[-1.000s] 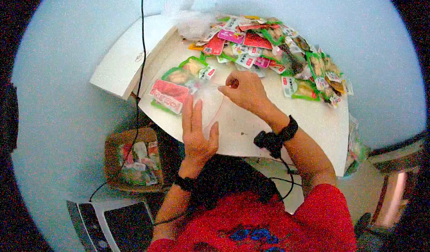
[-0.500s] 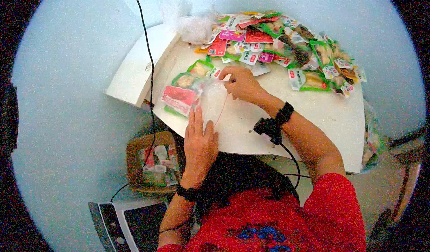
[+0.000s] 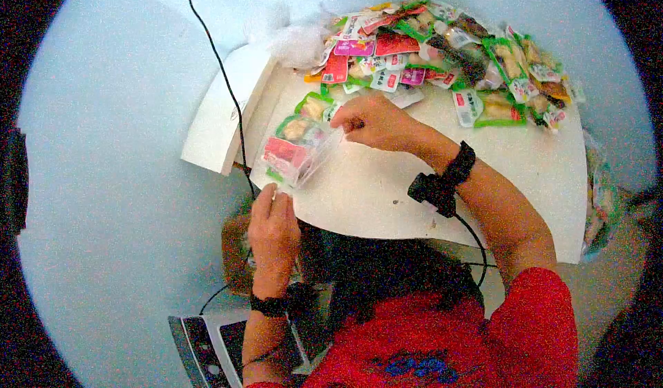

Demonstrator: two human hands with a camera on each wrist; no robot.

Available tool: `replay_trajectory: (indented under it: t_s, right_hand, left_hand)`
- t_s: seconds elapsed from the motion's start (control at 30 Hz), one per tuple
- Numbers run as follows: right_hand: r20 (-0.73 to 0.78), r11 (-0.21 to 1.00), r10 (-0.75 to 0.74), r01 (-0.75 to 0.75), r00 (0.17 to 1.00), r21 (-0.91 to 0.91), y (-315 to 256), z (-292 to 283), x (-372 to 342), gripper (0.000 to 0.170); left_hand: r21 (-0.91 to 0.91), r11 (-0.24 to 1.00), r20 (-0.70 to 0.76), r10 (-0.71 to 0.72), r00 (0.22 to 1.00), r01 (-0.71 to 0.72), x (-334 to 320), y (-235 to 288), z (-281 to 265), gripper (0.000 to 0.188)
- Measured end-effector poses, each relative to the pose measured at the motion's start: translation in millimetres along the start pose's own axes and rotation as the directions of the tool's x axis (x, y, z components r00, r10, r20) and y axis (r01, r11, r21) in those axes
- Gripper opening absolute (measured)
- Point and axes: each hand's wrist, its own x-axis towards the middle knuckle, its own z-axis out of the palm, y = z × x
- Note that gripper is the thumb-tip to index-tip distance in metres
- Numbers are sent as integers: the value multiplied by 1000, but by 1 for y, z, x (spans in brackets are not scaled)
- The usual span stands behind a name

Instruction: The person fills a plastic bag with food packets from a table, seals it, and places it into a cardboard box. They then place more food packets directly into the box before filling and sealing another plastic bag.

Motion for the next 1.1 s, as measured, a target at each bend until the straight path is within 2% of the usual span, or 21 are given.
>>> replay_trajectory:
  t_s: [0.03,0.07,0.13,0.2,0.23,0.3,0.43,0.53,0.63,0.67,0.73,0.83,0.9,0.93,1.03,1.1]
  right_hand:
    - [-5,997,-5,5,1000,-73,-2,1,1,20]
    - [-70,993,-85,79,994,-83,-1,5,1,17]
    - [-195,968,-240,220,951,-119,2,13,2,15]
    - [-228,959,-263,228,938,-165,0,9,2,14]
    - [-241,954,-275,233,931,-190,-4,7,2,13]
    - [-299,968,-247,220,922,-121,-10,6,4,12]
    - [-388,972,-220,236,895,-8,-41,-5,5,8]
    - [-505,949,-301,308,809,-71,-71,-19,4,7]
    - [-521,955,-268,296,810,-31,-93,-34,-2,6]
    - [-504,958,-201,275,840,77,-93,-38,-2,6]
    - [-447,931,-68,218,892,293,-93,-45,-5,11]
    - [-241,842,24,110,970,527,-101,-61,-10,8]
    - [-226,849,38,88,973,521,-106,-68,-12,9]
    - [-217,852,44,77,975,518,-107,-70,-12,10]
    - [-283,898,71,63,957,436,-98,-71,-7,18]
    - [-298,892,88,58,950,448,-97,-70,-6,18]
  left_hand:
    - [16,1000,5,17,1000,-17,4,-4,-4,10]
    - [32,998,-5,57,998,-57,9,-8,-8,10]
    - [11,999,103,40,994,-41,18,-11,-23,10]
    - [-6,1000,212,16,977,-15,26,-16,-36,13]
    - [-47,999,205,7,979,2,28,-21,-38,13]
    - [-131,991,187,-11,982,36,34,-31,-41,14]
    - [-48,998,21,34,999,-33,74,-29,-86,9]
    - [5,1000,-54,26,998,-26,101,-20,-119,8]
    - [-93,995,-32,-23,999,20,113,-15,-129,8]
    - [-154,988,-23,-18,1000,14,113,-17,-127,7]
    - [-322,939,65,-110,992,125,109,-15,-122,7]
    - [-552,795,163,-193,968,251,101,-14,-115,9]
    - [-690,625,274,-243,931,366,93,-15,-116,9]
    - [-689,569,339,-295,893,449,92,-10,-120,10]
    - [-729,517,328,-313,891,449,87,-7,-110,17]
    - [-731,487,290,-413,864,478,90,1,-107,22]
